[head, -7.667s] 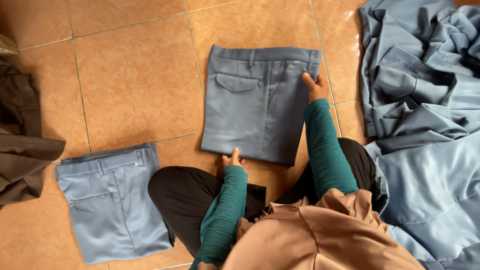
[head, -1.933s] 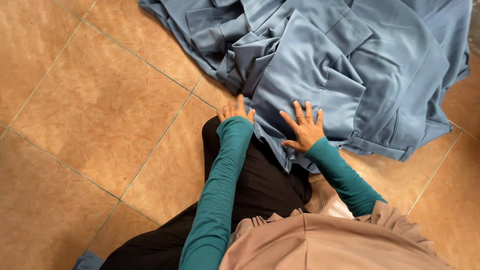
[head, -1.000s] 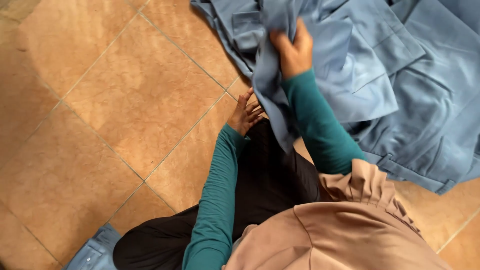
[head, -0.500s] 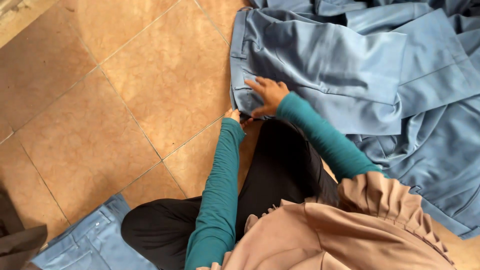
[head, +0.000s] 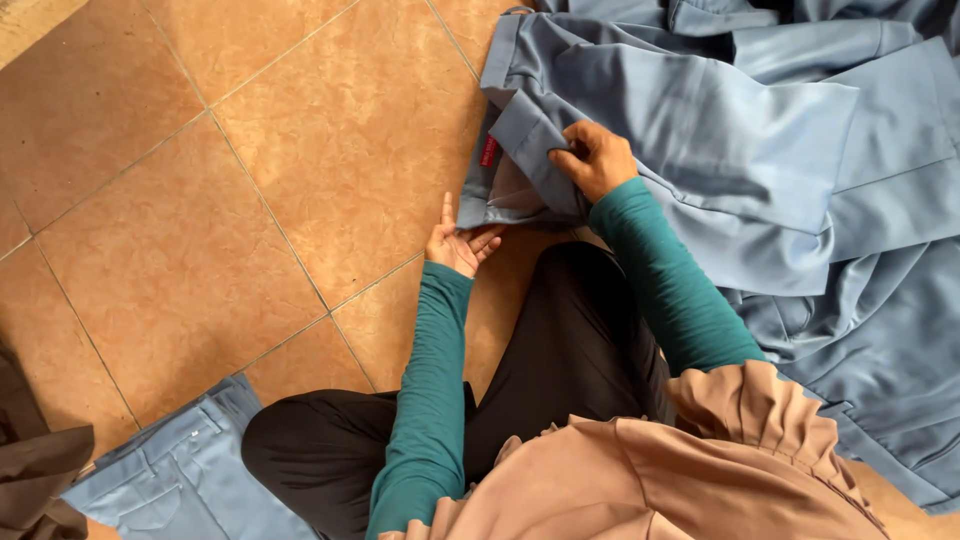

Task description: The person sits on a tiled floor and folds several pairs of light blue trousers by hand. They smooth the fabric, fold the legs together, and then fold the trousers into neat rectangular stacks, placing each finished pair on a growing pile.

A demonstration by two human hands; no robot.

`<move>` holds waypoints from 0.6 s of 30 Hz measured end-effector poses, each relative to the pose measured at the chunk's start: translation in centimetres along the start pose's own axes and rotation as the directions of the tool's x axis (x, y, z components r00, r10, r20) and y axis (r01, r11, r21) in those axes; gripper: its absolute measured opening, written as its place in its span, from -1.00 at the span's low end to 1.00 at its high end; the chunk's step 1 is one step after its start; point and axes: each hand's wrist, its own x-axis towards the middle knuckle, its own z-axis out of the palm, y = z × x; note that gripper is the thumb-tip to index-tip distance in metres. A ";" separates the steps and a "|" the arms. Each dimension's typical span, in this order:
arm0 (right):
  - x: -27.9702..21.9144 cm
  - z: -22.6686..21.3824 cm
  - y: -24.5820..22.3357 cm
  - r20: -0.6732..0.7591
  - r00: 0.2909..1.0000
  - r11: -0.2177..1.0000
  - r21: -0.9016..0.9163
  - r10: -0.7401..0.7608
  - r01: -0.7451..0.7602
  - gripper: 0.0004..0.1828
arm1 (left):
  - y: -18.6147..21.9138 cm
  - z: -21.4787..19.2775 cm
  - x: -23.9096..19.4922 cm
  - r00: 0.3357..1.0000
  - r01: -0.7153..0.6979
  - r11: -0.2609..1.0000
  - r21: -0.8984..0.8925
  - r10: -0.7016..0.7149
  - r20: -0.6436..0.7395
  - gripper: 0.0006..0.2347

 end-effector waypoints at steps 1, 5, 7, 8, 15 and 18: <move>-0.2 -1.1 -0.9 -0.066 0.996 0.993 0.096 -0.058 0.064 -0.69 | 0.1 -0.6 0.1 0.995 0.002 1.000 -0.024 0.000 0.097 -0.33; 0.0 -1.2 0.2 -0.110 0.989 0.976 0.181 -0.099 0.118 -0.75 | 0.7 2.5 -1.2 0.995 -0.010 0.998 -0.068 0.017 0.103 -0.25; 0.6 -1.2 1.5 -0.161 0.986 0.975 0.207 -0.051 0.085 -0.71 | 0.9 4.4 -2.1 0.994 0.009 0.990 -0.143 0.007 0.107 -0.26; 0.0 -2.2 0.4 -0.158 0.986 0.975 0.205 -0.052 0.085 -0.71 | 0.7 4.1 -1.9 0.994 0.008 0.989 -0.146 0.008 0.106 -0.26; -1.4 -5.2 -2.9 -0.141 0.990 0.891 0.446 -0.021 0.082 -0.80 | -1.4 1.4 4.1 0.960 -0.078 0.930 0.359 0.167 -0.223 -0.64; 0.4 -3.4 -0.6 -0.236 0.970 0.907 0.392 -0.061 0.153 -0.82 | -0.1 2.4 5.7 0.880 -0.130 0.897 0.422 0.301 -0.369 -0.68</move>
